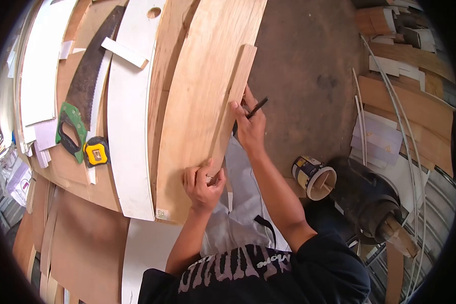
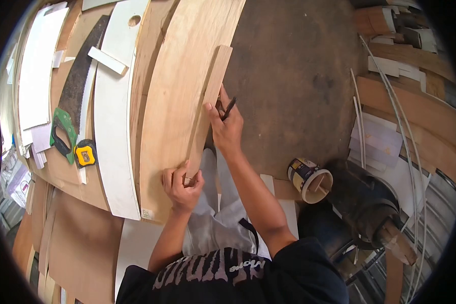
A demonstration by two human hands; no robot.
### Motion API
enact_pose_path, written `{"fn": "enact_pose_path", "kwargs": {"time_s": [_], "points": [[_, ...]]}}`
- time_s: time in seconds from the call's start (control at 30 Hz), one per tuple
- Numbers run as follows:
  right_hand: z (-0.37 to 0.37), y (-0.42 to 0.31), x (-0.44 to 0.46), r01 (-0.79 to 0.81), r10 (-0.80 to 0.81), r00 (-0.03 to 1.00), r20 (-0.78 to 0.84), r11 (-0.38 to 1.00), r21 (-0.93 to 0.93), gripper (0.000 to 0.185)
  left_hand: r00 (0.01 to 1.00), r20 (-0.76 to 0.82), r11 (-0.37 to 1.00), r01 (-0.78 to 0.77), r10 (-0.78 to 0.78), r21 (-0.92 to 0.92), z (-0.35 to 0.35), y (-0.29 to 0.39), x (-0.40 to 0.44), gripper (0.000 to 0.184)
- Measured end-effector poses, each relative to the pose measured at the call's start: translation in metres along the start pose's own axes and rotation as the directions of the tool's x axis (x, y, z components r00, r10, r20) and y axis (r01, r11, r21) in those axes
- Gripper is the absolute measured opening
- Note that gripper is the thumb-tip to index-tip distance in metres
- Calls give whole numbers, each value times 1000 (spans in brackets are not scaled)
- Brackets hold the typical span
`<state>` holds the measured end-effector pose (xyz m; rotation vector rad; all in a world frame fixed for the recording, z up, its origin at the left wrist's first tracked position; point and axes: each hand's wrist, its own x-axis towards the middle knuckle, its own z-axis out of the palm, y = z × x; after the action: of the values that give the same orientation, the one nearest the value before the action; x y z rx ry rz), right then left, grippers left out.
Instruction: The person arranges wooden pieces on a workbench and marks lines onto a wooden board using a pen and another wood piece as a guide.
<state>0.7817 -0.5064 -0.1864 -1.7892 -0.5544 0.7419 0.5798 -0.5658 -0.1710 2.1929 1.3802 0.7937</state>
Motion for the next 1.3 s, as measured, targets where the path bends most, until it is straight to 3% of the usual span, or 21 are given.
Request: {"fn": "enact_pose_path", "kwargs": {"time_s": [0.2, 0.3, 0.5, 0.7, 0.8, 0.9, 1.03, 1.2, 1.3], "points": [[1, 4, 13, -7, 5, 999, 38, 998, 59, 68, 1000, 0, 1000, -15, 15, 23, 1, 0, 3, 47], [1, 0, 22, 76, -79, 997, 27, 992, 103, 71, 1000, -10, 1000, -17, 17, 17, 1, 1, 2, 47], [-3, -5, 27, 45, -39, 994, 97, 998, -51, 70, 999, 4, 998, -47, 47, 41, 0, 2, 3, 46], [1, 4, 25, 175, -168, 984, 65, 978, -115, 67, 998, -29, 997, -52, 53, 48, 2, 8, 8, 40], [0, -1, 23, 77, -76, 990, 121, 997, -2, 69, 998, -32, 997, -61, 63, 45, 0, 7, 9, 42], [1, -2, 24, 87, -82, 990, 117, 996, -36, 68, 996, -41, 996, -81, 82, 25, 2, 6, 10, 46], [4, 9, 26, 210, -206, 977, 48, 970, -121, 67, 998, 2, 994, -65, 65, 90, 1, 7, 8, 56], [9, 4, 24, 215, -216, 976, -4, 975, -55, 66, 994, 54, 987, -99, 93, 125, -2, 9, 11, 61], [7, -3, 22, 93, -93, 994, 49, 996, 2, 66, 997, 61, 994, -61, 56, 91, -3, 18, 17, 64]]}}
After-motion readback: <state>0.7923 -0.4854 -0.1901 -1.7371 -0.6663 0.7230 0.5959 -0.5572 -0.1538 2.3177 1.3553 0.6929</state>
